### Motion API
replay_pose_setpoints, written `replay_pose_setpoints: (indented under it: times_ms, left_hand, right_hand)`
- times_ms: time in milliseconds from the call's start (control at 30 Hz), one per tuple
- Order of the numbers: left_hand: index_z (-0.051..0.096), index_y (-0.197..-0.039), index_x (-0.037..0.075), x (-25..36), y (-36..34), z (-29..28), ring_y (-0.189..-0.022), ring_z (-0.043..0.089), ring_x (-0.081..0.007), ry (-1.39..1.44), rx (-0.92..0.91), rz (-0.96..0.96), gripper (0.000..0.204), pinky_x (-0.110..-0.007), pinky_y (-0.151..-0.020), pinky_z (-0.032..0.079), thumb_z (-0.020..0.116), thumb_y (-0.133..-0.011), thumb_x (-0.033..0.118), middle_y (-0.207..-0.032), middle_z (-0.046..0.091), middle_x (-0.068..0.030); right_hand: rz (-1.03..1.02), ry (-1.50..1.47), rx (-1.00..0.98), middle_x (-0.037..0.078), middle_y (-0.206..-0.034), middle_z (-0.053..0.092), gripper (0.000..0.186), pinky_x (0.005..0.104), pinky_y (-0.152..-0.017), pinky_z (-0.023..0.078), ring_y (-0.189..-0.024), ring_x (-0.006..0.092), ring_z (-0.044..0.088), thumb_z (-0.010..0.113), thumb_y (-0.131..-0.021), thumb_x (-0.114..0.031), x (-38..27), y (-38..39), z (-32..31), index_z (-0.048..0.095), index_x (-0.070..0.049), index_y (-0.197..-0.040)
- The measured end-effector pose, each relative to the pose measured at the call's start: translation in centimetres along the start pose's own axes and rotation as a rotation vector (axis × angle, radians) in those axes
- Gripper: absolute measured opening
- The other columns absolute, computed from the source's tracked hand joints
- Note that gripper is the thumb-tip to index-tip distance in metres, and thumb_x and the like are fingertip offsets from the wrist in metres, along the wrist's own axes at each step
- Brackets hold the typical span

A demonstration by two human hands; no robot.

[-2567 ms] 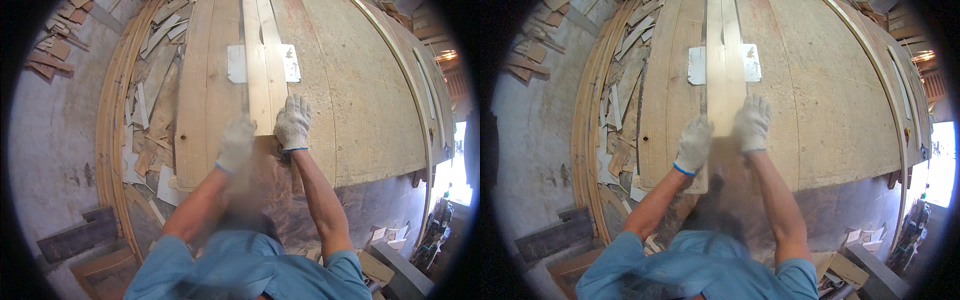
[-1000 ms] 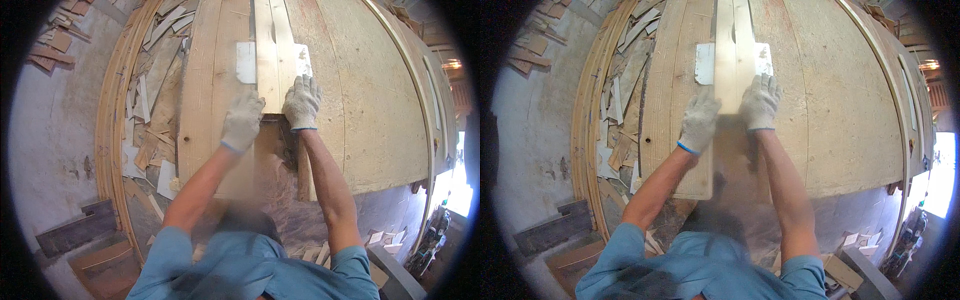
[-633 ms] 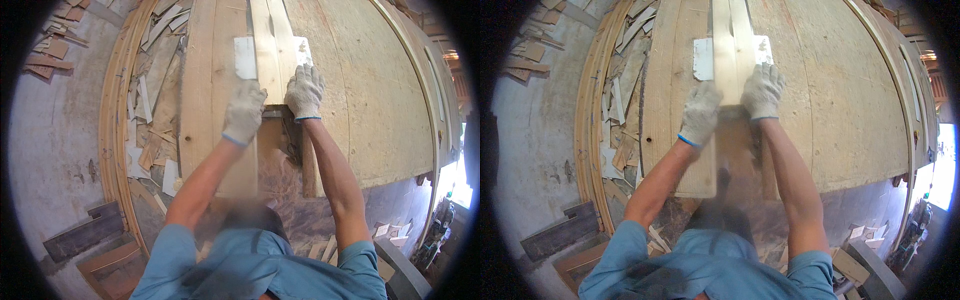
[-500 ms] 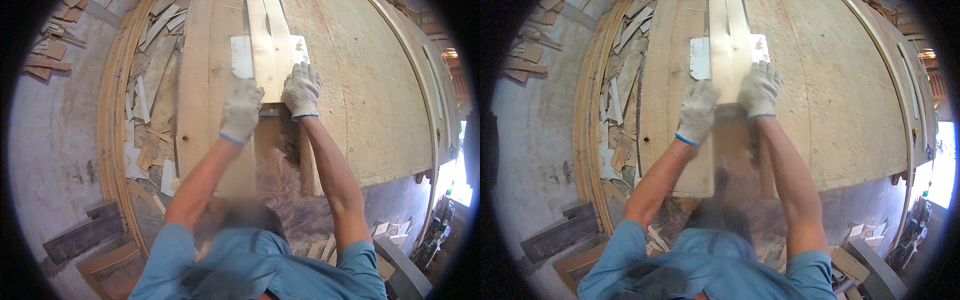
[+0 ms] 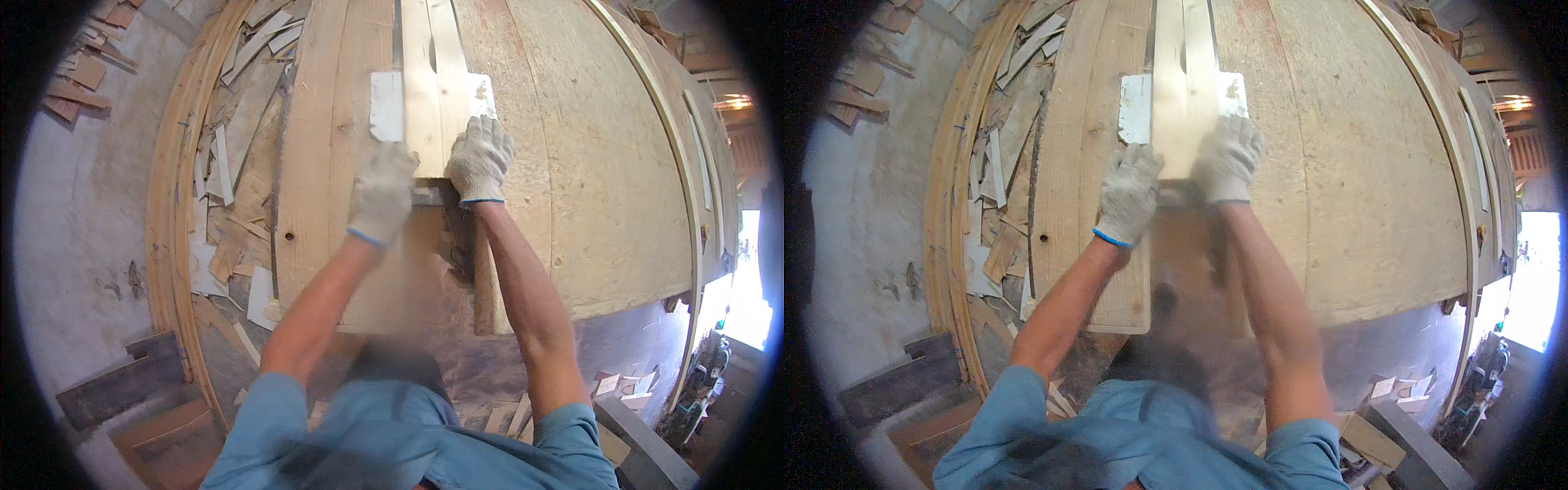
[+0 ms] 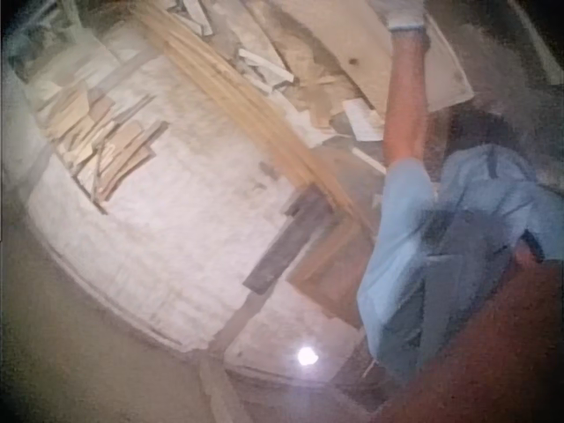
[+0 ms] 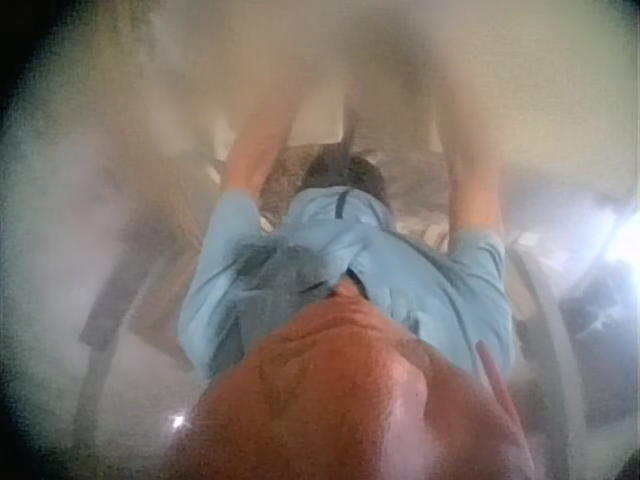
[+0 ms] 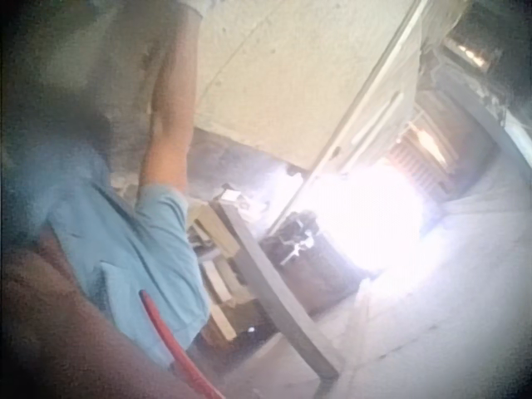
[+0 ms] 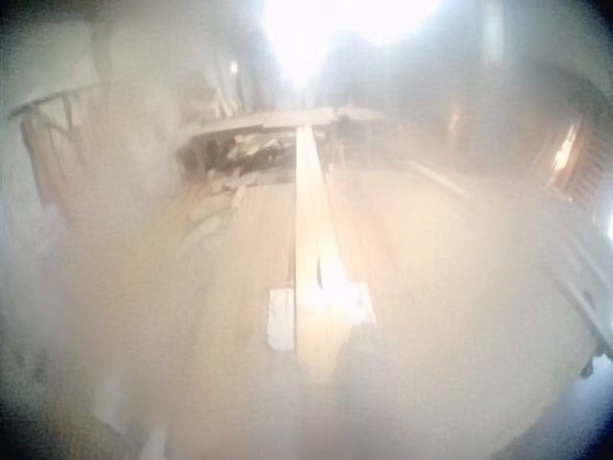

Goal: The person feeds a long wooden plank through a table saw, guiding it with gloved hands to cut it into smaller pieces. The person repeatedly positions and pushes the plank through the saw, then removes the cut sections.

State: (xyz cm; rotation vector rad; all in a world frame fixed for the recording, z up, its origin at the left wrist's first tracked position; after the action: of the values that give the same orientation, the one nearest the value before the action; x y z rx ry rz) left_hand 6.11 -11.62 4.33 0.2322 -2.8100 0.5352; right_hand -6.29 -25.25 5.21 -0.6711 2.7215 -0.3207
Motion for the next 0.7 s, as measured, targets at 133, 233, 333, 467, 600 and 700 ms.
replay_pose_setpoints:
  times_ms: [133, 233, 333, 467, 600, 700]
  left_hand:
    - [0.070, -0.130, 0.011, 0.8, -0.9, -0.5, -0.135, 0.057, -0.0380, -0.093, -0.044, 0.009, 0.044, -0.054, -0.117, 0.041, 0.069, -0.086, 0.011, -0.139, 0.067, -0.0142]
    - [0.070, -0.131, 0.011, 0.4, -1.0, -0.4, -0.135, 0.057, -0.0380, -0.074, 0.004, 0.028, 0.046, -0.054, -0.118, 0.040, 0.070, -0.085, 0.011, -0.138, 0.068, -0.0139]
    - [0.070, -0.130, 0.011, -0.5, -1.0, -0.2, -0.135, 0.058, -0.0381, -0.001, 0.086, 0.037, 0.046, -0.054, -0.117, 0.040, 0.071, -0.084, 0.010, -0.138, 0.068, -0.0135]
    - [0.071, -0.128, 0.011, -0.6, -1.7, 0.2, -0.134, 0.059, -0.0384, 0.017, 0.113, 0.054, 0.045, -0.055, -0.116, 0.041, 0.072, -0.084, 0.010, -0.138, 0.069, -0.0143]
    - [0.071, -0.128, 0.011, -1.0, -2.3, 0.5, -0.133, 0.060, -0.0389, 0.020, 0.129, 0.070, 0.043, -0.056, -0.116, 0.041, 0.072, -0.085, 0.012, -0.136, 0.069, -0.0150]
    - [0.071, -0.129, 0.011, -1.3, -2.8, 0.7, -0.133, 0.060, -0.0390, -0.003, 0.116, 0.092, 0.042, -0.056, -0.115, 0.041, 0.070, -0.087, 0.014, -0.134, 0.069, -0.0153]
  right_hand:
    - [0.046, 0.039, -0.002, 0.023, -0.149, 0.059, 0.048, 0.0562, -0.121, 0.031, -0.143, 0.0388, 0.048, 0.052, -0.101, -0.028, 0.3, -0.7, 1.2, 0.062, 0.001, -0.138]
    - [0.042, 0.055, -0.047, 0.023, -0.151, 0.057, 0.049, 0.0561, -0.122, 0.029, -0.146, 0.0393, 0.046, 0.051, -0.102, -0.029, 0.5, -1.0, 2.1, 0.061, 0.000, -0.140]
    - [0.029, 0.057, -0.038, 0.022, -0.150, 0.058, 0.049, 0.0561, -0.122, 0.030, -0.145, 0.0396, 0.047, 0.051, -0.102, -0.029, 0.1, -1.5, 2.1, 0.061, 0.000, -0.140]
    - [0.012, 0.060, 0.025, 0.022, -0.149, 0.059, 0.049, 0.0556, -0.121, 0.031, -0.144, 0.0396, 0.049, 0.052, -0.101, -0.029, 0.8, -2.1, 2.8, 0.061, 0.000, -0.140]
    - [0.006, 0.072, -0.030, 0.021, -0.152, 0.056, 0.051, 0.0554, -0.121, 0.030, -0.145, 0.0394, 0.047, 0.051, -0.100, -0.028, 0.8, -2.8, 3.1, 0.059, 0.001, -0.142]
    - [0.021, 0.045, -0.102, 0.021, -0.158, 0.049, 0.055, 0.0566, -0.124, 0.026, -0.149, 0.0401, 0.041, 0.048, -0.099, -0.026, 0.8, -3.6, 3.6, 0.054, 0.002, -0.146]
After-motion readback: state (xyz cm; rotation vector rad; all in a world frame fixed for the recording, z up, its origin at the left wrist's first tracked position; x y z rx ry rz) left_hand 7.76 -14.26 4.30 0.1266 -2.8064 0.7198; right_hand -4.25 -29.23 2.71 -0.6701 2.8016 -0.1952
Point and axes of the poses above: each hand's wrist, its own y-axis away from the middle knuckle, its own z-axis out of the palm, x = y × z, the point moved 7 cm from there along -y, towards the middle knuckle
